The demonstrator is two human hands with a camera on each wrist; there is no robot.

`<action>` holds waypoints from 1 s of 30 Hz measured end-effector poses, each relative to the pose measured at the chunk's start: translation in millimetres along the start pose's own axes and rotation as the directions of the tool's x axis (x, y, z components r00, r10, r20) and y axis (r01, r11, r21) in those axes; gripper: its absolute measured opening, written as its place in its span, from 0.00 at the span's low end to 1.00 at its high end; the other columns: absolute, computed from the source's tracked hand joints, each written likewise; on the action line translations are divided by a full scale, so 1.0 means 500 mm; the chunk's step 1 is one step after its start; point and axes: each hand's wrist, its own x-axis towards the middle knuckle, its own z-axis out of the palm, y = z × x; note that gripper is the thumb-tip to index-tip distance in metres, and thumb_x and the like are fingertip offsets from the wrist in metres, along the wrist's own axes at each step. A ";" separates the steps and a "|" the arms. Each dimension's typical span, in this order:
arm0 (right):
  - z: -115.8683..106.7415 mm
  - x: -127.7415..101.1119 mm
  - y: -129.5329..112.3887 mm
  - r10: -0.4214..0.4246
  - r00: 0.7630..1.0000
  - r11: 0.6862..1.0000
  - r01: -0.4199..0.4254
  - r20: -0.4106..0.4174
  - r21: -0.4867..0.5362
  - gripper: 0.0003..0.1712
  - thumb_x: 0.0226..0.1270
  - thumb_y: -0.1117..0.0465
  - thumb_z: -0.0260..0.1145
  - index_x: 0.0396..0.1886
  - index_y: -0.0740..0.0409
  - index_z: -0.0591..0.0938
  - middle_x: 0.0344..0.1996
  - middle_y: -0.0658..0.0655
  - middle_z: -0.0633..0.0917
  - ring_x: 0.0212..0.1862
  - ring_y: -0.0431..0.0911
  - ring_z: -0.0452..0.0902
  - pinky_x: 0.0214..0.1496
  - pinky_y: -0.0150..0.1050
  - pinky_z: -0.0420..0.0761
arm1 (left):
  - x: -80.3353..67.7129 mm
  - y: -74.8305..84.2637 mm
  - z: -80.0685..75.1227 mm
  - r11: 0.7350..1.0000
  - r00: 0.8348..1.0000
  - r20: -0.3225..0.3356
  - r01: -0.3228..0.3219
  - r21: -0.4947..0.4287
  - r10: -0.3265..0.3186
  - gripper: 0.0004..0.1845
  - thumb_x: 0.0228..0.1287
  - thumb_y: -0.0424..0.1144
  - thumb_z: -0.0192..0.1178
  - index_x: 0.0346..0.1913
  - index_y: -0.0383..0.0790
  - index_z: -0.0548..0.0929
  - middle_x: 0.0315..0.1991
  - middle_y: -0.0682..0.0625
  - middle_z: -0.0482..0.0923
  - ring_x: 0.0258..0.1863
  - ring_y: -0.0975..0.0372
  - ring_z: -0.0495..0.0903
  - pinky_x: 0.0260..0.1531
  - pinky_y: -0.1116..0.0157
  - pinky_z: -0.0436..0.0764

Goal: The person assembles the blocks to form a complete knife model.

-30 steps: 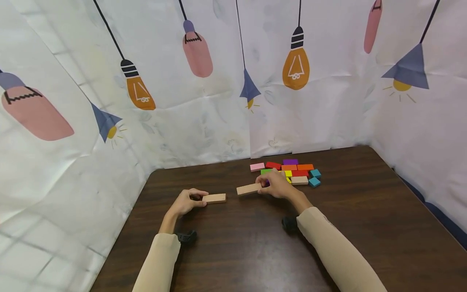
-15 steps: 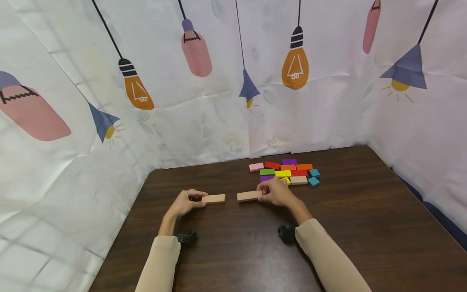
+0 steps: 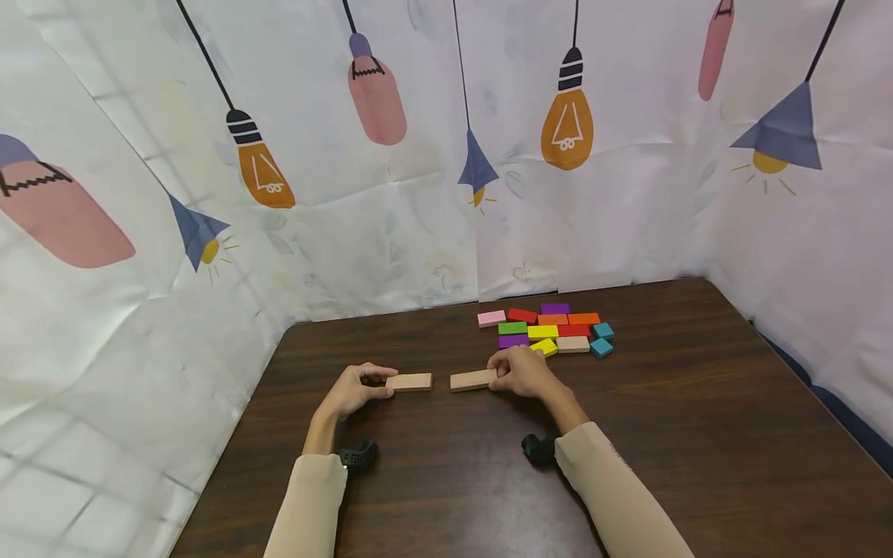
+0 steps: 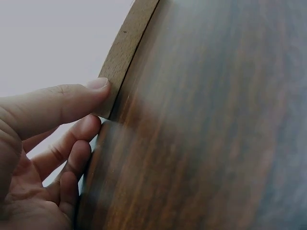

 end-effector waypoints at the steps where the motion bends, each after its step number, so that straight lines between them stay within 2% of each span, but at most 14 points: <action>1: 0.001 0.000 -0.001 0.008 1.000 1.000 -0.008 0.003 0.004 0.13 0.52 0.52 0.77 0.36 0.45 0.85 0.21 0.43 0.78 0.31 0.39 0.71 0.44 0.45 0.59 | -0.001 0.000 0.000 1.000 1.000 -0.001 0.002 -0.001 -0.002 0.17 0.48 0.37 0.75 0.44 0.56 0.88 0.42 0.53 0.80 0.40 0.58 0.74 0.41 0.62 0.74; 9: 0.006 0.004 -0.009 0.054 0.998 0.999 -0.054 0.018 0.003 0.14 0.52 0.53 0.77 0.38 0.47 0.85 0.23 0.44 0.80 0.31 0.40 0.73 0.45 0.45 0.61 | -0.006 0.000 0.002 1.000 1.000 0.004 -0.004 0.000 0.004 0.17 0.48 0.38 0.75 0.44 0.56 0.88 0.41 0.52 0.80 0.39 0.58 0.75 0.39 0.62 0.74; 17: 0.010 0.003 -0.016 0.036 0.999 0.999 -0.036 0.020 0.000 0.14 0.54 0.55 0.75 0.41 0.50 0.85 0.22 0.44 0.80 0.30 0.39 0.73 0.44 0.43 0.62 | -0.008 -0.002 0.004 0.999 0.999 0.029 -0.018 0.029 0.017 0.17 0.51 0.38 0.73 0.45 0.57 0.87 0.39 0.51 0.79 0.37 0.58 0.75 0.37 0.63 0.76; 25: 0.027 0.007 -0.027 0.043 0.998 0.999 -0.045 0.054 0.028 0.15 0.57 0.57 0.74 0.45 0.51 0.85 0.23 0.46 0.80 0.28 0.40 0.73 0.42 0.40 0.69 | -0.008 -0.003 -0.002 0.999 0.999 0.043 -0.026 0.028 0.024 0.16 0.53 0.40 0.72 0.45 0.58 0.87 0.39 0.51 0.80 0.37 0.58 0.76 0.37 0.63 0.76; 30: 0.034 0.010 -0.031 0.047 0.998 0.999 -0.048 0.043 0.020 0.14 0.57 0.55 0.74 0.44 0.49 0.85 0.22 0.44 0.80 0.28 0.40 0.73 0.46 0.42 0.65 | -0.006 0.002 0.000 0.999 0.999 0.041 -0.030 0.039 0.029 0.15 0.53 0.41 0.72 0.45 0.58 0.87 0.39 0.51 0.79 0.37 0.59 0.76 0.36 0.63 0.76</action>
